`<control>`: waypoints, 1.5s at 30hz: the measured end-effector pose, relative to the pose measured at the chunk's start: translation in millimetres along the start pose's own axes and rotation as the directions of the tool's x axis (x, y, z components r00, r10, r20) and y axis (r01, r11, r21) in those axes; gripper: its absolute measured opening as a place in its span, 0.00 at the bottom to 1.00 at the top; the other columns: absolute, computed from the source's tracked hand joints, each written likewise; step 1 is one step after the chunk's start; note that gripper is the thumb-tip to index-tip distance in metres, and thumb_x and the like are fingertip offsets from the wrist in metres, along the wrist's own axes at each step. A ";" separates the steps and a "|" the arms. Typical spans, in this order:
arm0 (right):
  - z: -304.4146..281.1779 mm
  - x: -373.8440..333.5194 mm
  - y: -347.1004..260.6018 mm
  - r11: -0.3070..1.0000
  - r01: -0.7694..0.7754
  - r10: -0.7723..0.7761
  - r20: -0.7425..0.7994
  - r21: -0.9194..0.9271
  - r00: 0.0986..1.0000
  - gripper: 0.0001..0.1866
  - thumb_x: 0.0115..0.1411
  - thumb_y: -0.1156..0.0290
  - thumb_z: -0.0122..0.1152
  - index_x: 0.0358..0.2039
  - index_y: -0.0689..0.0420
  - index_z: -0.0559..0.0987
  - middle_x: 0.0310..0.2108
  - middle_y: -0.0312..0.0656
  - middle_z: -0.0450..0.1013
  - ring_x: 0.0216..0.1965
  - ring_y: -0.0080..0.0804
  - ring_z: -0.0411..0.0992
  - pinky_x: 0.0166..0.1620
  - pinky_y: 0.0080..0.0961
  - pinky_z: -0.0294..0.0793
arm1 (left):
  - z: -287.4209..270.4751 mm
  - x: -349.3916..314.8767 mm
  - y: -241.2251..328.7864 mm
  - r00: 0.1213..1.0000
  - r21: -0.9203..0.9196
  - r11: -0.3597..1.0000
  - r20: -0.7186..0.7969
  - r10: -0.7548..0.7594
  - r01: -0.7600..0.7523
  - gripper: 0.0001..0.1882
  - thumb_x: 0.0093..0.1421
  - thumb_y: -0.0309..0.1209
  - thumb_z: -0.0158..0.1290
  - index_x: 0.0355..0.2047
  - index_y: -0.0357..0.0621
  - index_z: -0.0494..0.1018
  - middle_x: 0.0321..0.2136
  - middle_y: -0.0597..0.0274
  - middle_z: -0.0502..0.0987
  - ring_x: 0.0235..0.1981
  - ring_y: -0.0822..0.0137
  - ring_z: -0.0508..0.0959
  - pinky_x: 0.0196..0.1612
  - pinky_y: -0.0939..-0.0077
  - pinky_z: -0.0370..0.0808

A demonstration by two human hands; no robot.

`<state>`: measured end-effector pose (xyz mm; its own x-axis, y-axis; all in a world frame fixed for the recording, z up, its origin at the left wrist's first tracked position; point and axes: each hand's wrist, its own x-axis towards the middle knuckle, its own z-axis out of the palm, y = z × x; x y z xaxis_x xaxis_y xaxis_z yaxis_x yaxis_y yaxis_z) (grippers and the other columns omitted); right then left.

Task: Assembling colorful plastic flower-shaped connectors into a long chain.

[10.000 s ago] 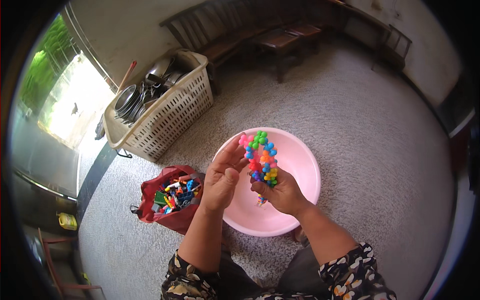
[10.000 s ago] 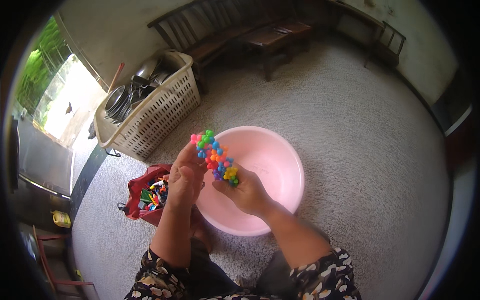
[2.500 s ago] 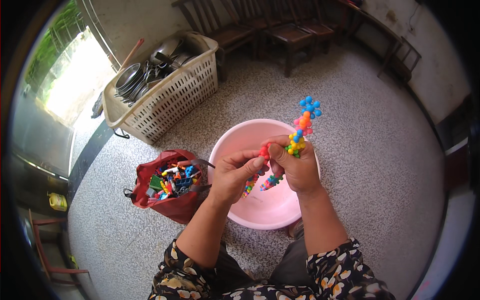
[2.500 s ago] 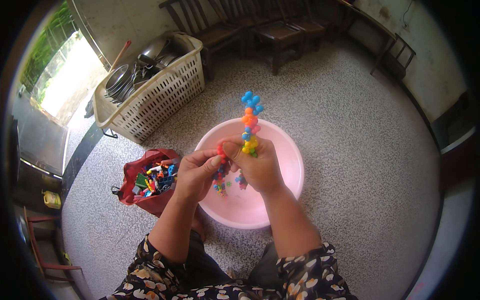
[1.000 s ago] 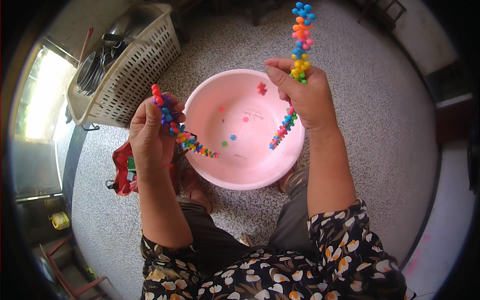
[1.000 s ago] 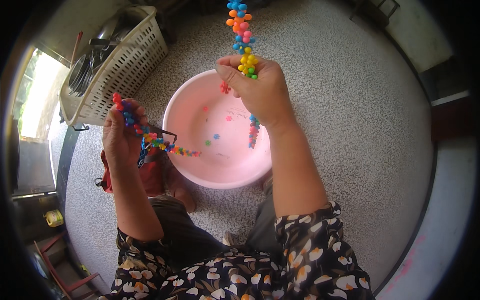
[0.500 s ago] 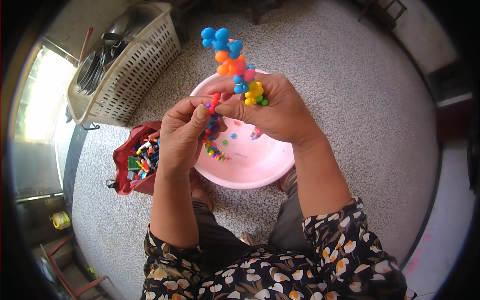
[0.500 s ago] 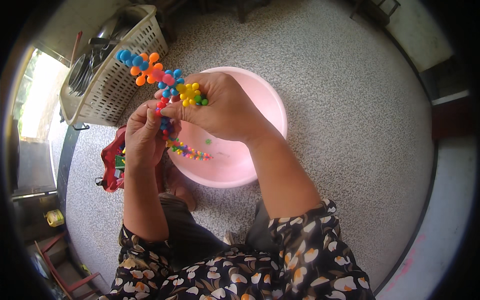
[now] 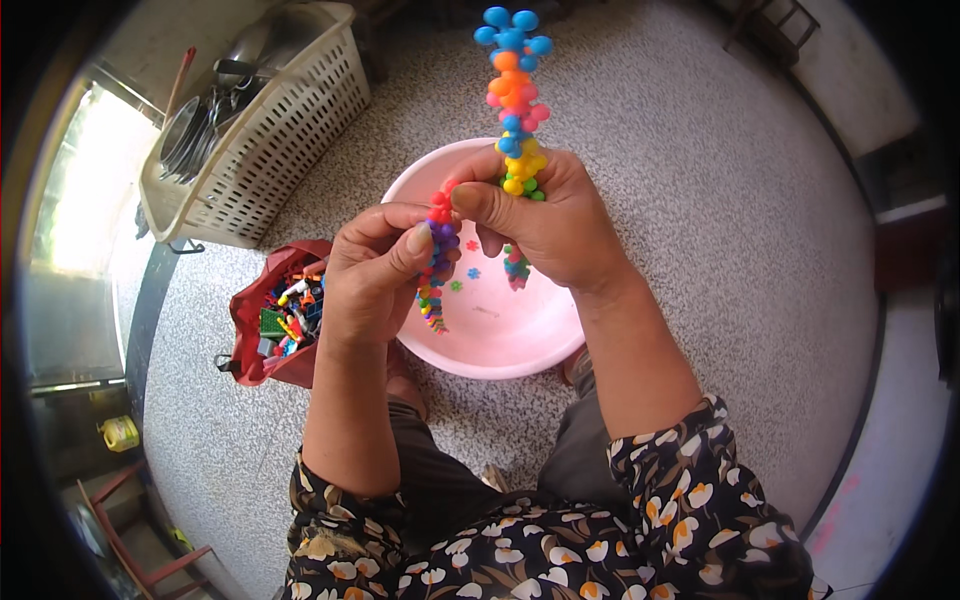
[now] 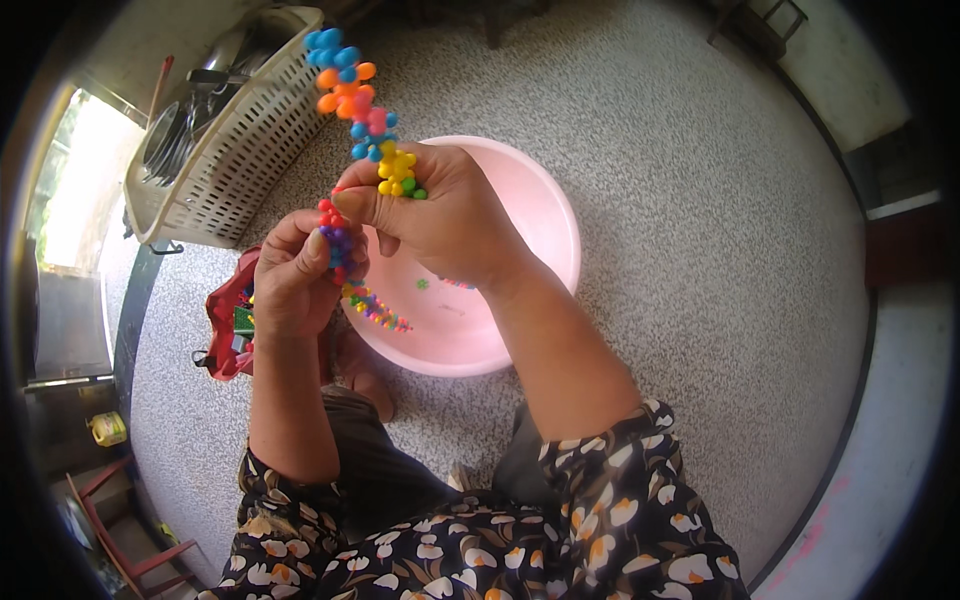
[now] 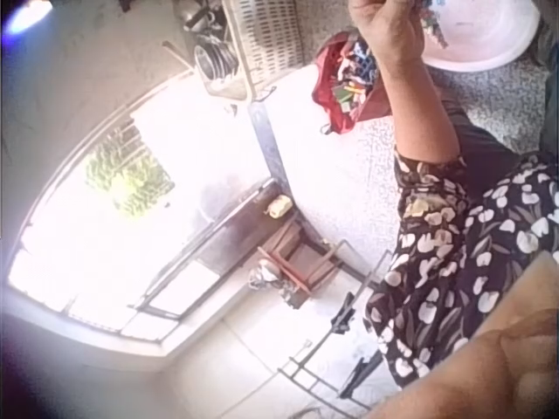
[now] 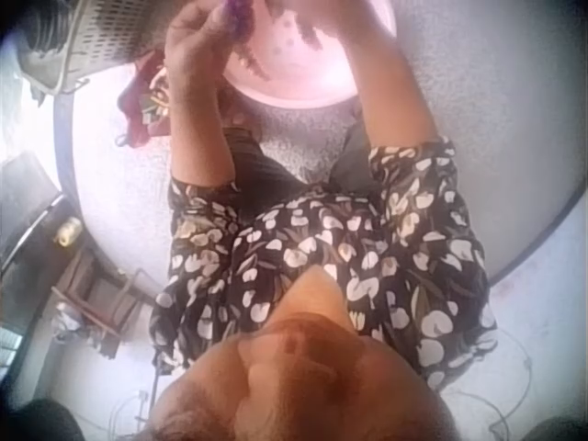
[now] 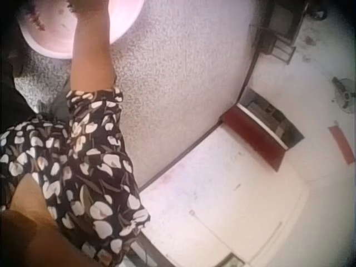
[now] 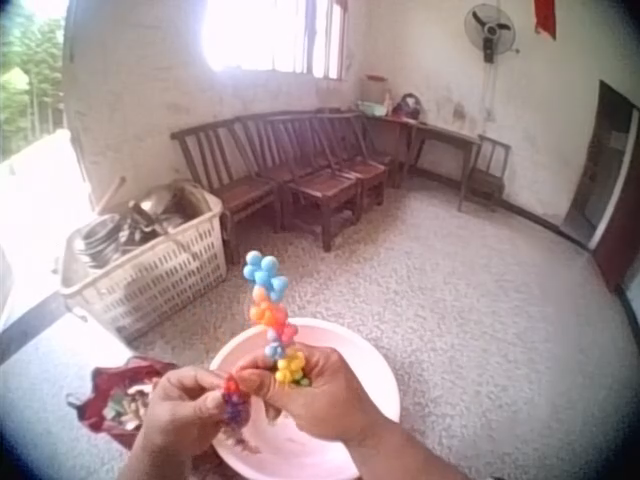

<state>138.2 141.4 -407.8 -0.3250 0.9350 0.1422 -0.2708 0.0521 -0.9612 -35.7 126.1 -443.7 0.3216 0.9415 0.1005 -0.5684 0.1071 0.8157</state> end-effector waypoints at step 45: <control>7.9 0.3 6.6 0.935 -0.089 0.129 -0.095 0.344 0.987 0.10 0.57 0.68 0.53 0.35 0.62 0.72 0.22 0.37 0.70 0.12 0.17 0.62 0.12 0.10 0.59 | 9.3 5.5 -6.0 0.998 -0.045 0.999 -0.059 0.010 -0.012 0.16 0.53 0.23 0.53 0.43 0.34 0.68 0.35 0.56 0.75 0.34 0.69 0.75 0.38 0.77 0.73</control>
<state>129.2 139.3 -412.3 -0.2695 0.9630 -0.0057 -0.5360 -0.1549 -0.8299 -23.5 127.6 -442.8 0.2711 0.9597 0.0746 -0.6060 0.1100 0.7878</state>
